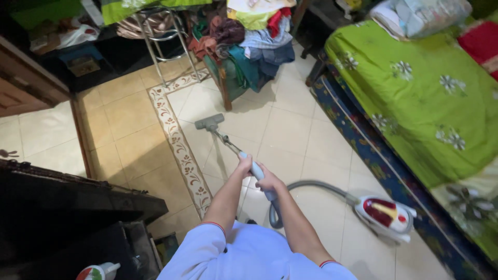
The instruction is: The person vacuums a tiled floor in a bedroom using a handheld vacuum cleaner with a long wand. They move the vacuum head back and forth across the floor, navigating around furniture and a pile of clothes.
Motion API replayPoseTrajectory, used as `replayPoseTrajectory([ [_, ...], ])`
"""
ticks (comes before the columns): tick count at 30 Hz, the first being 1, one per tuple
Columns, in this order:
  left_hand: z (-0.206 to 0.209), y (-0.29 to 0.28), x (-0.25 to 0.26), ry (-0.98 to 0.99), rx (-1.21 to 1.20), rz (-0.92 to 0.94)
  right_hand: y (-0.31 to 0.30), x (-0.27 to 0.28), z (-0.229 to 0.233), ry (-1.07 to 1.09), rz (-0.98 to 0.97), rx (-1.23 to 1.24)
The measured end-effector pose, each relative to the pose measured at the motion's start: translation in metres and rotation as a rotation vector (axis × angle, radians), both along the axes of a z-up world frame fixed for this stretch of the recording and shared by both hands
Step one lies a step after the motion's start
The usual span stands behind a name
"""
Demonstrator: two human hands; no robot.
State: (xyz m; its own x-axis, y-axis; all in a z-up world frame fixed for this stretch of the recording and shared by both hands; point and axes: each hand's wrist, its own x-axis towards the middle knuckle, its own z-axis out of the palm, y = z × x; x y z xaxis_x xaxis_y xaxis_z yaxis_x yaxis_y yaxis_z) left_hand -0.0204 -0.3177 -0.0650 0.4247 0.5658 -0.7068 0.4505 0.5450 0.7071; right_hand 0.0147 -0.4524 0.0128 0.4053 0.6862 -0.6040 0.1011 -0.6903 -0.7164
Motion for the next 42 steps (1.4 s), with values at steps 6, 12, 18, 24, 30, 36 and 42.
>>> replayPoseTrajectory([
  [6,0.0,-0.03,0.018,0.028,-0.022,-0.117,-0.031,-0.009,0.015,-0.037,-0.145,0.037],
  [12,0.016,-0.052,0.023,0.071,0.016,-0.307,-0.055,-0.019,0.019,-0.115,-0.248,0.005],
  [18,0.024,-0.072,0.02,-0.033,0.02,-0.466,-0.077,-0.041,0.04,-0.134,-0.369,-0.067],
  [24,0.034,-0.107,0.02,-0.043,0.025,-0.591,-0.1,-0.057,0.055,-0.087,-0.549,-0.015],
  [30,0.016,-0.131,0.04,-0.069,0.013,-0.674,-0.115,-0.069,0.089,-0.159,-0.58,-0.093],
  [36,0.02,-0.135,0.077,0.002,0.047,-0.753,-0.123,-0.03,0.062,-0.2,-0.579,-0.053],
  [42,0.013,-0.132,0.127,0.04,0.116,-0.634,-0.117,0.009,0.061,-0.178,-0.567,-0.065],
])
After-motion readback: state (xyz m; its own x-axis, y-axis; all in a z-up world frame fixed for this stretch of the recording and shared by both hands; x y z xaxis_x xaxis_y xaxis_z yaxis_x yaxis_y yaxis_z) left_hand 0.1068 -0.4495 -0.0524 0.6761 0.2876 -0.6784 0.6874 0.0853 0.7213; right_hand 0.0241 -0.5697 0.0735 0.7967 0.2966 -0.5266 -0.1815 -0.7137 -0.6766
